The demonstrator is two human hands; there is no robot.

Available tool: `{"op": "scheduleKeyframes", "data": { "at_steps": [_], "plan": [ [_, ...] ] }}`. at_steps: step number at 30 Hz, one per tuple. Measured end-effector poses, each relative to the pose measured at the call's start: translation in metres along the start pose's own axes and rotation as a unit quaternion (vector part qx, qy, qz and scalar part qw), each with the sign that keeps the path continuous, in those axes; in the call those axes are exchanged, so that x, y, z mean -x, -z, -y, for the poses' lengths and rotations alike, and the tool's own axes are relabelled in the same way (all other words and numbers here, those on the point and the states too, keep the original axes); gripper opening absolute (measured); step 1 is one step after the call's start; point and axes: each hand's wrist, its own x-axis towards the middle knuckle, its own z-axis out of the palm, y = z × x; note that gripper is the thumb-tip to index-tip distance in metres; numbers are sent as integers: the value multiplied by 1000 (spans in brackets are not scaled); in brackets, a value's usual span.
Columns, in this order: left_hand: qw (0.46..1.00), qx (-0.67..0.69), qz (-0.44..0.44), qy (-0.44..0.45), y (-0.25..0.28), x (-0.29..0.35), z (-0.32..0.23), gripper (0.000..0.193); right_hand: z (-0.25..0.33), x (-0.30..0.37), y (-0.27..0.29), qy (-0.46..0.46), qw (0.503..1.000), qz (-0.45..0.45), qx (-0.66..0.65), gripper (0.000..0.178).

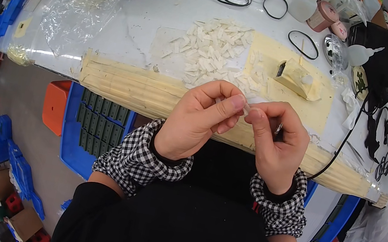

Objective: Assembling or preparing small white plastic components at a factory workstation.

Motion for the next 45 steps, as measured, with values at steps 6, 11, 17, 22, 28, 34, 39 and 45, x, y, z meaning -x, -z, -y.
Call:
{"op": "scheduleKeyframes", "data": {
  "at_steps": [6, 11, 17, 22, 28, 34, 39, 45],
  "plan": [
    [999, 5, 31, 21, 8, -2, -2, 19, 2, -8, -1, 158, 978, 36, 134, 22],
    [996, 16, 54, 65, 6, -1, -5, 23, -5, -9, 5, 213, 922, 31, 321, 36],
    [995, 11, 70, 75, 7, -1, -6, 26, -7, -7, 5, 198, 919, 41, 339, 36],
    [996, -16, 62, 67, 7, 0, -7, 27, -5, -7, 5, 195, 917, 44, 345, 36],
    [995, -22, 64, 66, 7, 0, -8, 26, -5, -6, 6, 194, 914, 48, 353, 35],
    [995, -32, 68, 66, 9, 0, -7, 25, -4, -6, 6, 190, 917, 54, 347, 34],
    [995, -32, 64, 65, 7, 1, -9, 24, -4, -5, 6, 184, 918, 60, 345, 34],
    [995, -49, 67, 56, 8, 1, -10, 24, -5, -6, 6, 198, 916, 43, 347, 35]
  ]
}}
